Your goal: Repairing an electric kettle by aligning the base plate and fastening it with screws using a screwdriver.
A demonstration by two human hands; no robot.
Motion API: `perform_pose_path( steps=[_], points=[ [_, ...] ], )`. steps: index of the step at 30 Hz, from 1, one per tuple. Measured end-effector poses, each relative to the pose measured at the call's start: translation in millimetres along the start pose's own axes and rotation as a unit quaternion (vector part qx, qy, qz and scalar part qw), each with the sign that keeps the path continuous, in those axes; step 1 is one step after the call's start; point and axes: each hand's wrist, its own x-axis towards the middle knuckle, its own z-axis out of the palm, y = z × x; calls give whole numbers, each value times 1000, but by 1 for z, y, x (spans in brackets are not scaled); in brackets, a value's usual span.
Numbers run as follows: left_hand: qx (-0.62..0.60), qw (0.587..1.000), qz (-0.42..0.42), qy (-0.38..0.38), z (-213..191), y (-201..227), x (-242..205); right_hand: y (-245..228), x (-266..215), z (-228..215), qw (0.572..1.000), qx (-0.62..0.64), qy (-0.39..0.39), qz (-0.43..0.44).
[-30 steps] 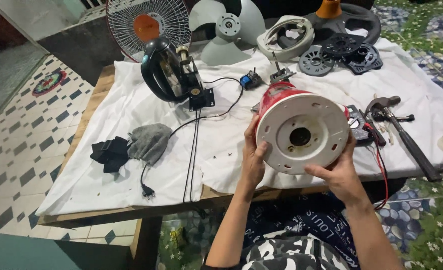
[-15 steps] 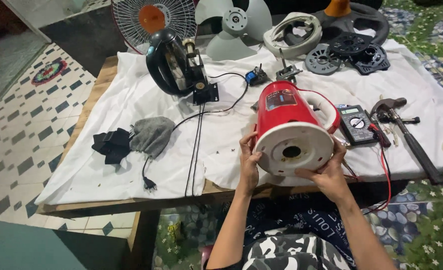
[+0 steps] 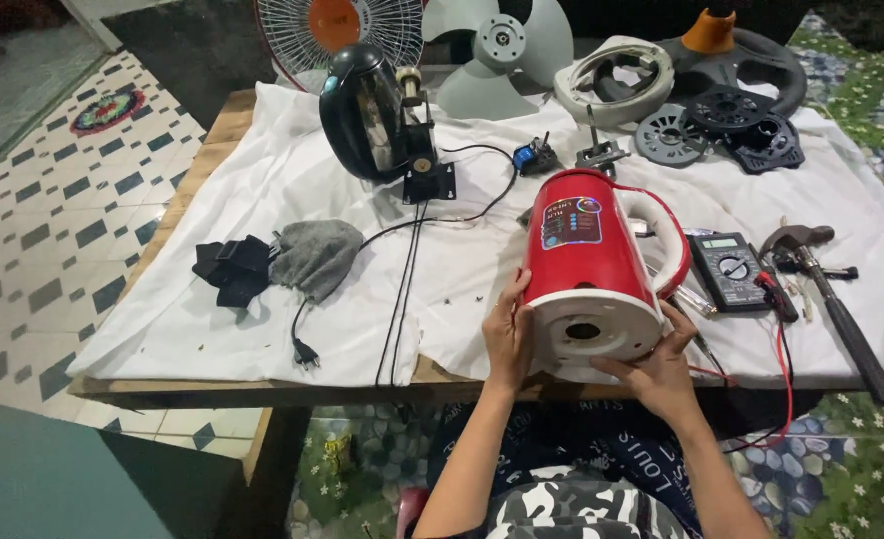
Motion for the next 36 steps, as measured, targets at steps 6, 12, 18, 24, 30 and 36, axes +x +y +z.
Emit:
perform_pose_path(
  steps=[6, 12, 18, 24, 30, 36],
  points=[
    [35, 997, 57, 23, -1, 4, 0, 13, 0, 0, 998, -42, 7, -43],
    [100, 989, 108, 20, 4, 15, -2, -5, 1, 2, 997, -59, 5, -53],
    [119, 986, 114, 34, 11, 21, 3, -28, 3, 9, 1000, -4, 20, -20],
    [115, 987, 107, 19, 12, 6, 9, -3, 8, 6, 1000, 4, 25, -18],
    [34, 996, 75, -30, 1, 1, 11, -7, 11, 12, 996, -79, 3, -50],
    [21, 998, 56, -35, 4, 2, 16, -9, 12, 12, 993, -100, 27, -58]
  ],
)
